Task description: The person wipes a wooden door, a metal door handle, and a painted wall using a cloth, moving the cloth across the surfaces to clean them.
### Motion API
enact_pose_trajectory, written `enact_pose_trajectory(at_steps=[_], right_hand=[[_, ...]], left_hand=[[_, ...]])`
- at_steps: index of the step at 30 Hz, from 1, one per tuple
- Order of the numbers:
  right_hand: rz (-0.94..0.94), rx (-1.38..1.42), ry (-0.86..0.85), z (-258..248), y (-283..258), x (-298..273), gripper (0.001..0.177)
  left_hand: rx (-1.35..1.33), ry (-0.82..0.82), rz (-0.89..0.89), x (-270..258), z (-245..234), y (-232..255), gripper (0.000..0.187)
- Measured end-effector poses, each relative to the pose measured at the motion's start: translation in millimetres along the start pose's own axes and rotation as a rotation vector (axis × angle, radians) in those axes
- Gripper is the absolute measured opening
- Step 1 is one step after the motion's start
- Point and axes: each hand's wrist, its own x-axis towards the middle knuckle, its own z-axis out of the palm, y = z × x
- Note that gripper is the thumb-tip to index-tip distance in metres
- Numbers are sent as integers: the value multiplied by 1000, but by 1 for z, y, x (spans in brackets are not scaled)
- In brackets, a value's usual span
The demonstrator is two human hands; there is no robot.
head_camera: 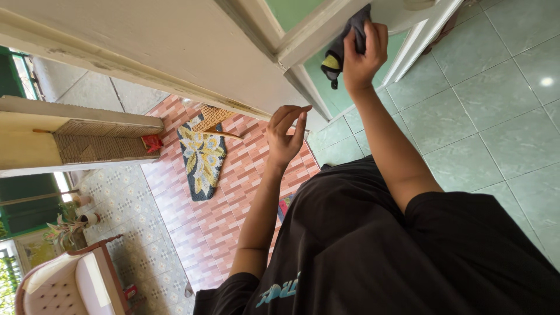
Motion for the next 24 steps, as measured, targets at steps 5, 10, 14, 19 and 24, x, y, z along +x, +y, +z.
enact_pose_trajectory(at_steps=[5, 10, 14, 19, 24], right_hand=[[78, -14, -67, -9, 40, -39, 29], [227, 37, -92, -15, 48, -53, 22], [239, 91, -41, -4, 15, -40, 18], [166, 110, 27, 20, -36, -26, 22], [65, -4, -96, 22, -68, -51, 26]], left_hand=[[-10, 1, -7, -6, -3, -3, 12], [3, 31, -19, -9, -8, -8, 13], [-5, 37, -42, -9, -9, -9, 14], [-5, 43, -68, -8, -10, -11, 14], [-1, 59, -68, -8, -11, -13, 13]])
